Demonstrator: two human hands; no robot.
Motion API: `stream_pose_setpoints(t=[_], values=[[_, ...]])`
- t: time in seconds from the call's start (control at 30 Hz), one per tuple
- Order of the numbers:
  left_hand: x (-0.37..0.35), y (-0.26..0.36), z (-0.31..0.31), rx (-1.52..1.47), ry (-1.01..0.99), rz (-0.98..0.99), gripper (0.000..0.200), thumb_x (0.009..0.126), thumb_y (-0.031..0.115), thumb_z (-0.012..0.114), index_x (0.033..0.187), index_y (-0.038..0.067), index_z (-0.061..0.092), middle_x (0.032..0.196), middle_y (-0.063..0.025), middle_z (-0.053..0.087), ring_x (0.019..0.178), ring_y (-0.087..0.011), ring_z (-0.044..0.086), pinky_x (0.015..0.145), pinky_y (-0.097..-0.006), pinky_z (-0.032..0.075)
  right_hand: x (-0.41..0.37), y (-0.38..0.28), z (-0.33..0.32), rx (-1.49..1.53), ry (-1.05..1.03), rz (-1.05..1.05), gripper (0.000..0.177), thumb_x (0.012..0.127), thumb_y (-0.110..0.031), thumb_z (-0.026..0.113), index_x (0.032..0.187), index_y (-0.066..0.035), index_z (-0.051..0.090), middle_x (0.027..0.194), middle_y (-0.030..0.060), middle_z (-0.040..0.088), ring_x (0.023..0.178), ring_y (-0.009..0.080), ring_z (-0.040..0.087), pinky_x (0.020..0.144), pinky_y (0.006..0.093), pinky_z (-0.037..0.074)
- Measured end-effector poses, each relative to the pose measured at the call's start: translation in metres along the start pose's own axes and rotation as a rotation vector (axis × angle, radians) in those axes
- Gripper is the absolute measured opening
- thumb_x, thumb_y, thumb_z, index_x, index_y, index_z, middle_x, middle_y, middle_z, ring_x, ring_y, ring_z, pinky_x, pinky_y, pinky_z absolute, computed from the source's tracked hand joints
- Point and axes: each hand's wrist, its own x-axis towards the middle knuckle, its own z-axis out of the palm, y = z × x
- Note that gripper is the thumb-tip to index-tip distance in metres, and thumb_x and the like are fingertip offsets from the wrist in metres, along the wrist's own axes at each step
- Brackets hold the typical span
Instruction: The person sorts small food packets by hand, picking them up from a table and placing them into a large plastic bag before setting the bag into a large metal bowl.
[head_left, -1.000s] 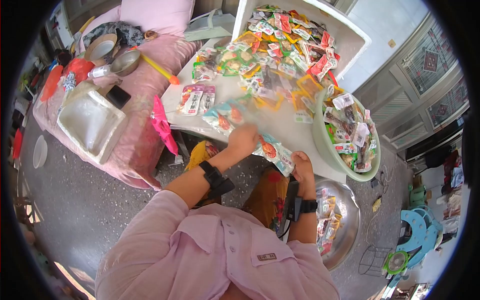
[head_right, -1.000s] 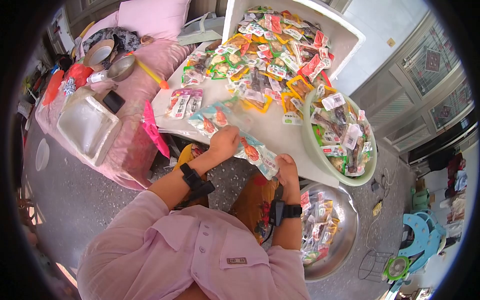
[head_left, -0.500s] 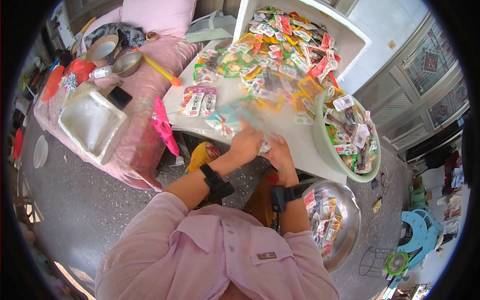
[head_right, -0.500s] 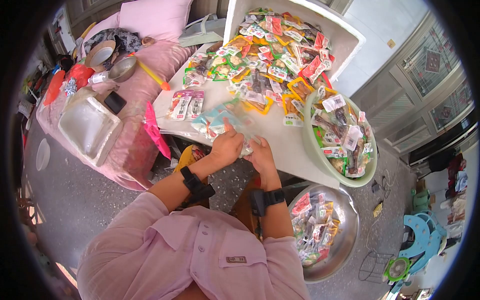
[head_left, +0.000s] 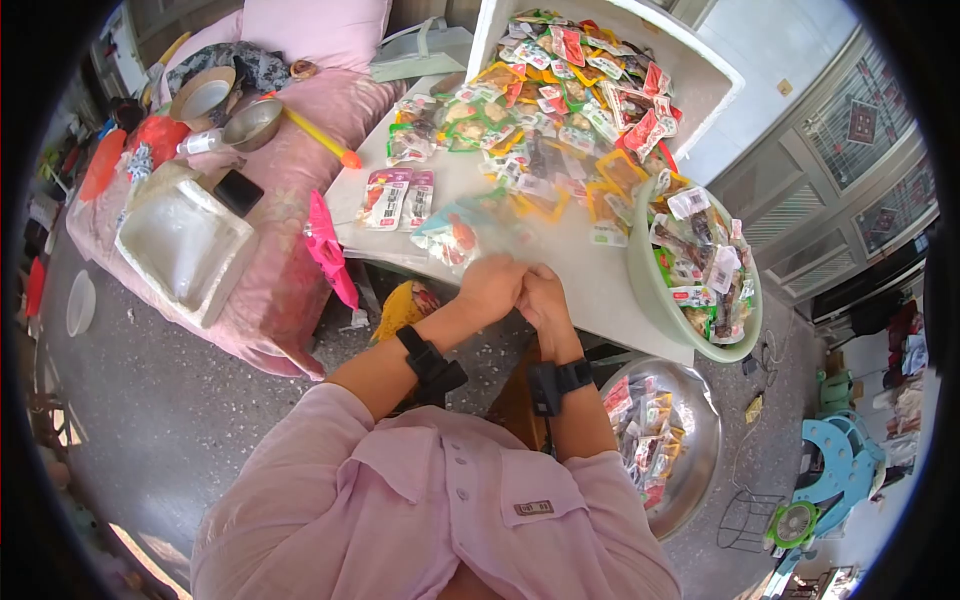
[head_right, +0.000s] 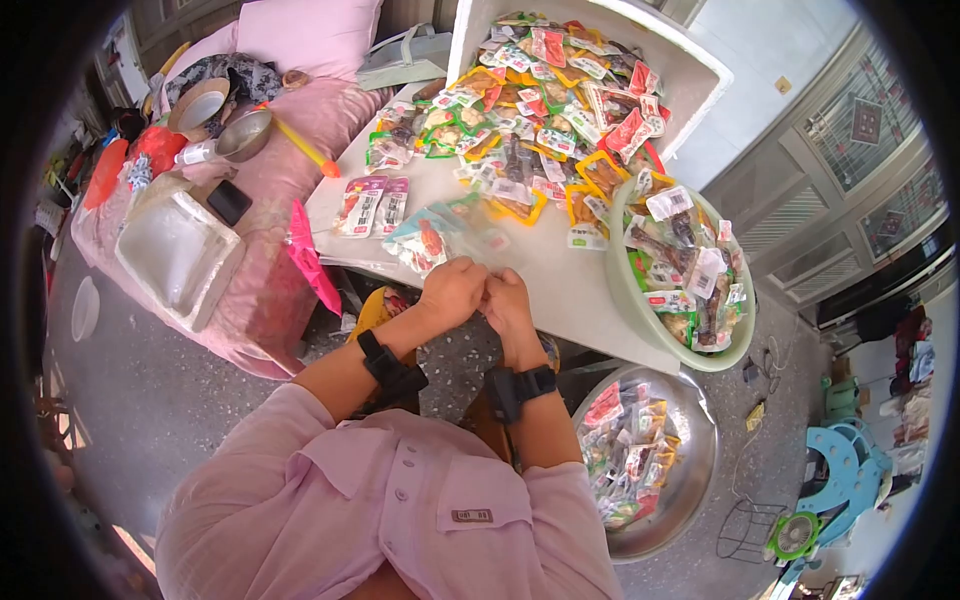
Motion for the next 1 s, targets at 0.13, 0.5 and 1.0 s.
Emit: stream_pose_setpoints(t=[0.13, 0.5, 1.0], values=[[0.016, -0.006, -0.018, -0.066, 0.044, -0.029, 0.003, 0.068, 0.008, 0.048, 0.068, 0.006, 0.048, 0.065, -0.0127, 0.047, 0.064, -0.031, 0.05, 0.054, -0.0404, 0.039, -0.006, -0.01, -0.016, -0.23, 0.093, -0.128, 0.017, 0.074, -0.009, 0.052, 0.087, 0.0, 0.047, 0.07, 0.0066, 0.051, 0.056, 0.0121, 0.051, 0.041, 0.0198, 0.036], [0.083, -0.016, -0.07, -0.518, -0.094, -0.422, 0.009, 0.076, 0.009, 0.045, 0.076, 0.003, 0.051, 0.067, -0.0054, 0.049, 0.064, -0.0128, 0.046, 0.056, -0.0259, 0.038, -0.001, -0.085, 0.029, -0.327, -0.216, -0.341, 0.017, 0.073, -0.011, 0.052, 0.086, -0.001, 0.049, 0.064, 0.0041, 0.05, 0.045, 0.0091, 0.044, 0.038, 0.0199, 0.032], [-0.011, 0.075, -0.082, -0.306, -0.066, 0.093, 0.004, 0.069, 0.006, 0.049, 0.068, 0.004, 0.047, 0.064, -0.0115, 0.046, 0.057, -0.029, 0.048, 0.05, -0.0381, 0.037, -0.11, -0.046, 0.029, 0.219, -0.205, -0.088, 0.01, 0.081, -0.012, 0.044, 0.084, -0.004, 0.05, 0.074, 0.0037, 0.052, 0.065, 0.0118, 0.052, 0.056, 0.0231, 0.043]])
